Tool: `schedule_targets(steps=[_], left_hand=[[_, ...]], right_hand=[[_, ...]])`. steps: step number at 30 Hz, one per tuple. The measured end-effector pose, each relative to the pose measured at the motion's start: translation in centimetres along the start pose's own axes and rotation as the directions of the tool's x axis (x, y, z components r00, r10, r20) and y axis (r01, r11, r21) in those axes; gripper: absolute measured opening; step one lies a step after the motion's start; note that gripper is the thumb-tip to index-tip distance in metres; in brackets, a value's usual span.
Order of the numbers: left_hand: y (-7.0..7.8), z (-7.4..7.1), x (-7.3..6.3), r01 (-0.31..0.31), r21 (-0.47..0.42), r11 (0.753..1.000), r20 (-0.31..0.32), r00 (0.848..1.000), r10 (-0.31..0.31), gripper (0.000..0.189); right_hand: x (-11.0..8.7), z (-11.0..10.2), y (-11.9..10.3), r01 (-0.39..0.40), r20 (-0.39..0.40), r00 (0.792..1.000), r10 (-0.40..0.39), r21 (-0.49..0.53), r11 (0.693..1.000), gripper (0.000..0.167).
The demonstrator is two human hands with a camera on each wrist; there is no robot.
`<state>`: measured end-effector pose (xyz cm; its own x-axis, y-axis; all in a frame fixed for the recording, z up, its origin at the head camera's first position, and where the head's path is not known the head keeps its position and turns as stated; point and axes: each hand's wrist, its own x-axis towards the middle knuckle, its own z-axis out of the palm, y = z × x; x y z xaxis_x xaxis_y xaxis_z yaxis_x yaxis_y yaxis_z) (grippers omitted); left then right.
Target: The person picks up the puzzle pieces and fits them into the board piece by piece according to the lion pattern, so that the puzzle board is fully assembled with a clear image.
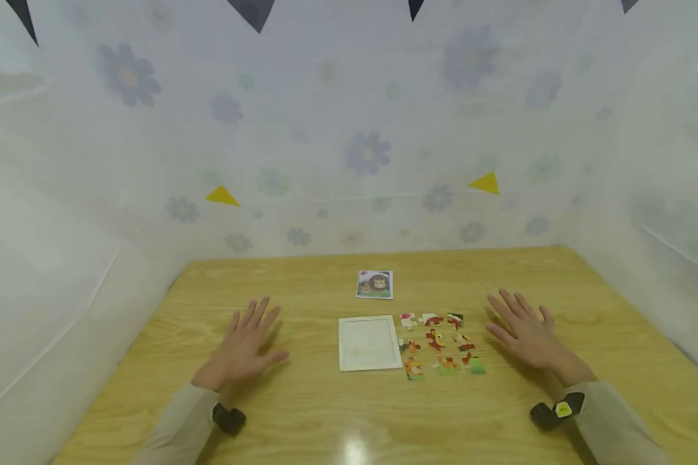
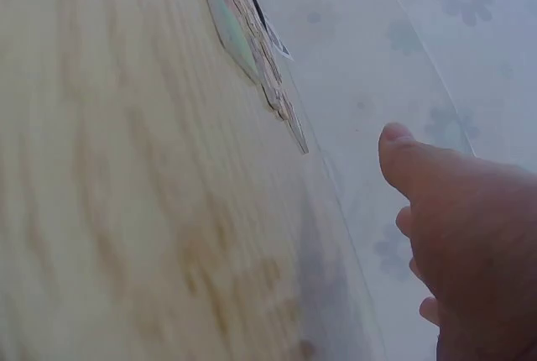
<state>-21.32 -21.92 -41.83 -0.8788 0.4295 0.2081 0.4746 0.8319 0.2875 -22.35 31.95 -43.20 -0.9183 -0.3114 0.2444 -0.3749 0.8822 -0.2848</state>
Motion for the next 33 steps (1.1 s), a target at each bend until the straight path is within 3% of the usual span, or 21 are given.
schedule_targets(steps=[11, 16, 23, 33], left_hand=[[1.0, 0.9, -0.1, -0.015, -0.046, 0.999, -0.024, 1.000, 0.014, 0.068], [1.4, 1.2, 0.8, -0.032, -0.093, 0.995, -0.008, 0.999, 0.031, 0.065], [1.3, 1.5, 2.5, -0.018, -0.269, 0.963, 0.047, 0.998, 0.031, 0.059], [2.2, 2.8, 3.7, -0.076, -0.323, 0.943, 0.077, 0.991, 0.106, 0.053]], right_hand=[[0.6, 1.0, -0.9, 0.038, -0.004, 0.999, -0.037, 0.104, 0.994, 0.053], [2.0, 1.1, -1.8, 0.078, -0.030, 0.997, -0.075, 0.096, 0.992, 0.049], [4.0, 1.5, -2.6, 0.110, -0.003, 0.994, -0.110, 0.115, 0.987, 0.046], [6.0, 2.9, -4.5, 0.130, 0.045, 0.989, -0.138, 0.144, 0.981, 0.039]])
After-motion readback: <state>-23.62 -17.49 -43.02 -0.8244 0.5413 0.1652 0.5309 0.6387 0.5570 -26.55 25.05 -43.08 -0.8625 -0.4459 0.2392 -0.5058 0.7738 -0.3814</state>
